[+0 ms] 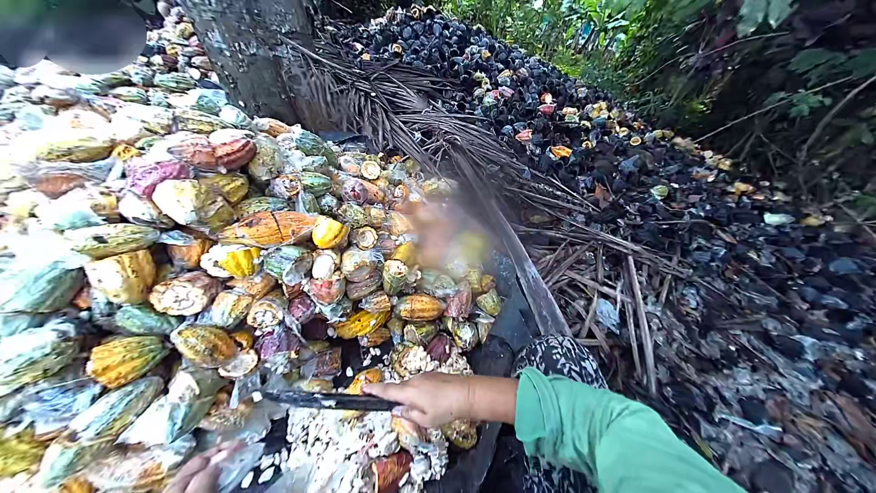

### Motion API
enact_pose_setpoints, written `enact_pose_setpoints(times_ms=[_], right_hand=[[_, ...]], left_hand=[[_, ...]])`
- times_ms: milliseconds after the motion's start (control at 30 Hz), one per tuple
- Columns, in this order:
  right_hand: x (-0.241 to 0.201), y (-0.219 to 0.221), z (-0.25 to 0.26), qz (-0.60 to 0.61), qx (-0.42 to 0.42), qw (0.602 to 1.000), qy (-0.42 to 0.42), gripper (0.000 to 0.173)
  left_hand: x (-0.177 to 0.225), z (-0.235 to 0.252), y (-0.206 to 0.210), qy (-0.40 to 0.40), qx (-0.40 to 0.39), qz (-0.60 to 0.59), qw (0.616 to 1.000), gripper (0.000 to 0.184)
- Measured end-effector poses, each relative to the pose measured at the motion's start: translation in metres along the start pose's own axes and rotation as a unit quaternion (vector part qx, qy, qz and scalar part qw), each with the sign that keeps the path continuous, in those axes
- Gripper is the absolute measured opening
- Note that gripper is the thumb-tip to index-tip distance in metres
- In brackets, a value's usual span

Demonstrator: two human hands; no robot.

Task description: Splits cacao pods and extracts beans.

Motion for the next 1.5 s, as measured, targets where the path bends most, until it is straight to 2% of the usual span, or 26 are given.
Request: enact_pose_setpoints(times_ms=[67,133,233,367,567,700,800,900,967,1033,1100,1133,1233,1300,1367,1433,1500], right_hand=[[0.005,0.004,0.005,0.012,0.013,1.0,-0.008,0.061],[0.008,0.011,0.013,0.001,-0.008,1.0,-0.003,0.061],[0.007,0.021,0.021,-0.027,-0.05,0.998,-0.01,0.061],[0.016,0.032,0.019,-0.024,-0.02,0.998,-0.055,0.059],[0.024,0.041,0.013,-0.039,0.02,0.994,-0.098,0.056],[0.015,0.037,0.007,-0.071,-0.036,0.994,-0.071,0.058],[0.01,0.034,0.006,-0.118,-0.1,0.987,-0.039,0.058],[0.006,0.036,0.002,-0.156,-0.132,0.978,-0.039,0.054],[0.004,0.041,-0.003,-0.166,-0.135,0.975,-0.06,0.053],[0.002,0.043,-0.008,-0.176,-0.145,0.971,-0.072,0.052],[0.0,0.043,-0.013,-0.19,-0.153,0.967,-0.075,0.052],[0.0,0.043,-0.015,-0.196,-0.155,0.965,-0.076,0.053],[-0.002,0.042,-0.02,-0.208,-0.161,0.962,-0.068,0.054],[-0.002,0.039,-0.022,-0.21,-0.152,0.964,-0.054,0.054],[-0.002,0.034,-0.025,-0.212,-0.138,0.966,-0.048,0.056],[-0.003,0.029,-0.029,-0.225,-0.137,0.964,-0.045,0.059],[0.0,0.03,-0.033,-0.235,-0.125,0.963,-0.051,0.059]], left_hand=[[0.005,-0.005,0.006,0.01,-0.006,0.045,0.999,0.03],[0.013,-0.007,0.013,-0.011,0.017,0.063,0.998,0.028],[0.013,-0.002,0.011,-0.065,0.06,0.001,0.996,0.028],[0.021,0.0,0.005,-0.121,0.099,-0.094,0.983,0.033],[0.005,0.008,0.008,-0.017,0.105,-0.13,0.986,0.015],[0.012,0.005,0.011,0.03,0.107,-0.178,0.978,0.008],[0.013,0.003,0.011,0.034,0.142,-0.196,0.97,0.028],[0.011,-0.004,0.014,0.059,0.211,-0.266,0.939,0.023],[0.014,-0.013,0.019,0.042,0.239,-0.329,0.913,0.03],[0.012,-0.024,0.028,0.019,0.24,-0.344,0.908,0.024],[0.006,-0.033,0.037,0.01,0.236,-0.305,0.922,0.024],[0.004,-0.038,0.041,0.009,0.234,-0.258,0.937,0.031],[0.006,-0.058,0.05,0.043,0.22,-0.057,0.973,0.047],[0.009,-0.07,0.053,0.117,0.198,0.107,0.967,0.042],[0.011,-0.08,0.055,0.154,0.155,0.201,0.955,0.033],[0.005,-0.086,0.061,0.159,0.139,0.185,0.96,0.032],[-0.001,-0.091,0.07,0.101,0.152,0.053,0.982,0.036]])
Point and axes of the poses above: each hand's wrist, its own z-axis towards the middle knuckle, its own y-axis out of the palm, x = y × z, the point moved 2 cm from there along z, towards the middle knuckle, and after that the axes turned 6 degrees about y, right-handed, at the moved point
